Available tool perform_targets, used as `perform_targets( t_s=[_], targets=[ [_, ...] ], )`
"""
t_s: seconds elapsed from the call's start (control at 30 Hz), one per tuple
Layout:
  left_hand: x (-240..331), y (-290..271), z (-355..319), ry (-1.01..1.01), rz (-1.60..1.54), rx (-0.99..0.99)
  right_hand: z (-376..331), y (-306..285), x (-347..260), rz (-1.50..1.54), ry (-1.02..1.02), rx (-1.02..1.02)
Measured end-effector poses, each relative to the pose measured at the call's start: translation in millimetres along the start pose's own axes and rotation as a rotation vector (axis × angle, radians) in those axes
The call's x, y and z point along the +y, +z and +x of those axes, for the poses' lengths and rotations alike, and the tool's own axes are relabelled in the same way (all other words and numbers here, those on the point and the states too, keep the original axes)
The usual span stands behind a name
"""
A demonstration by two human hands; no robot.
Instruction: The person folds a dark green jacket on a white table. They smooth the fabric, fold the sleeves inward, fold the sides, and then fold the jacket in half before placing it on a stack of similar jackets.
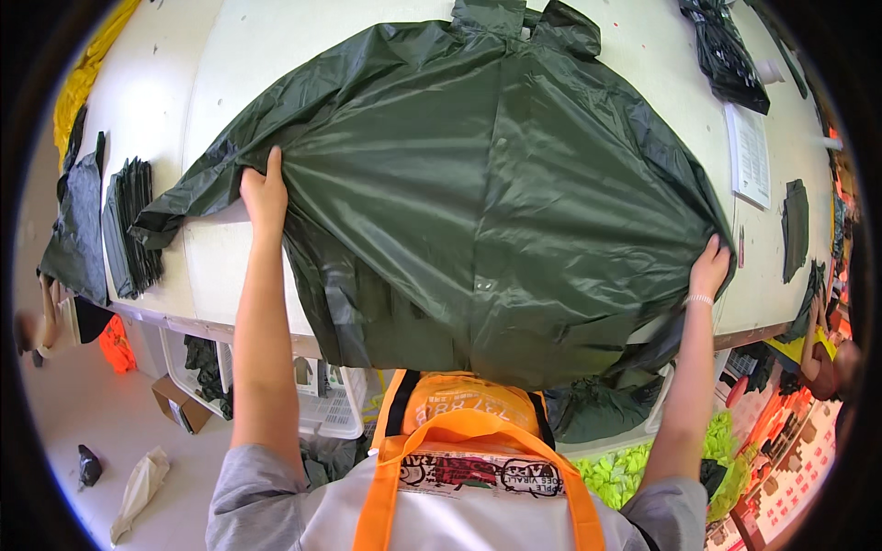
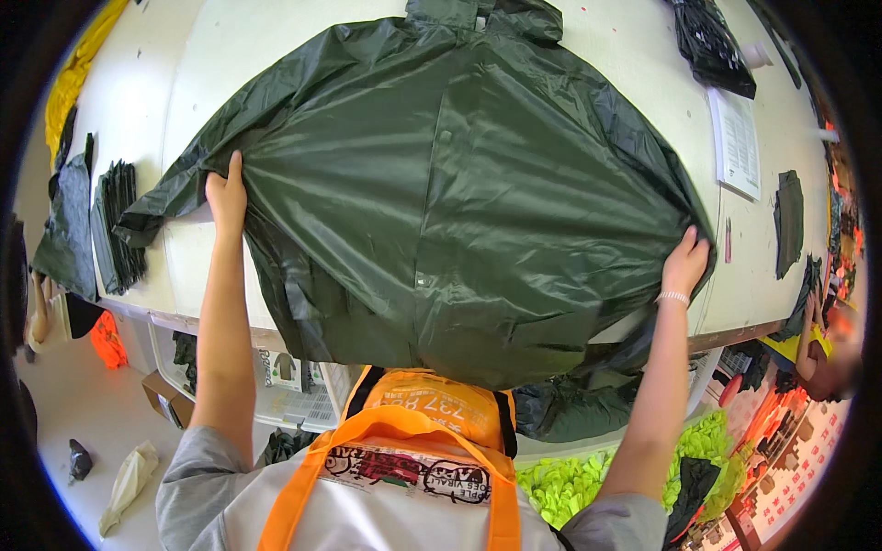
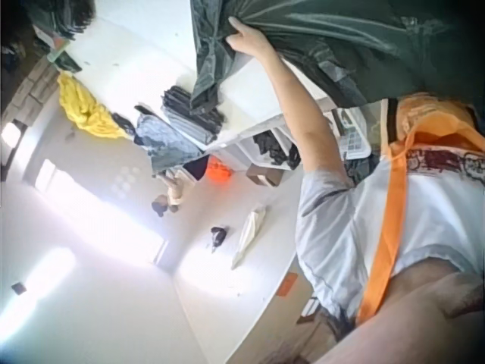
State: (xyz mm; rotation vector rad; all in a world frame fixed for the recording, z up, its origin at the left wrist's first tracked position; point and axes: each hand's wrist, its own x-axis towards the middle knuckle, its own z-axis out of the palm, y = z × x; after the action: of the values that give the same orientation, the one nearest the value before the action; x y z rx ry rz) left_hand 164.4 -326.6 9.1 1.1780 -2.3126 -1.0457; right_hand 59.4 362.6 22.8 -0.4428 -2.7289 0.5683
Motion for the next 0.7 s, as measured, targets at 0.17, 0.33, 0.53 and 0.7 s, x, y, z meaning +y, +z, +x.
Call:
perform_targets(
  t_s=[0.17,0.33,0.53,0.7],
  targets=[
    [11,21,48,0.244,0.194,0.077,118,51,-57,-0.078,-0.076,0.127],
    [-17,13,46,0.238,0.029,0.020,109,76,-58,-0.014,-0.030,-0.318],
    [-8,-38,-190,-0.044,0.494,-0.216,-65,15,-2,-0.034,0.276,-0.772],
    [-60,-48,-195,-0.137,0.075,-0.355,-120,3,39,0.050,0.366,-0.816]
  ],
)
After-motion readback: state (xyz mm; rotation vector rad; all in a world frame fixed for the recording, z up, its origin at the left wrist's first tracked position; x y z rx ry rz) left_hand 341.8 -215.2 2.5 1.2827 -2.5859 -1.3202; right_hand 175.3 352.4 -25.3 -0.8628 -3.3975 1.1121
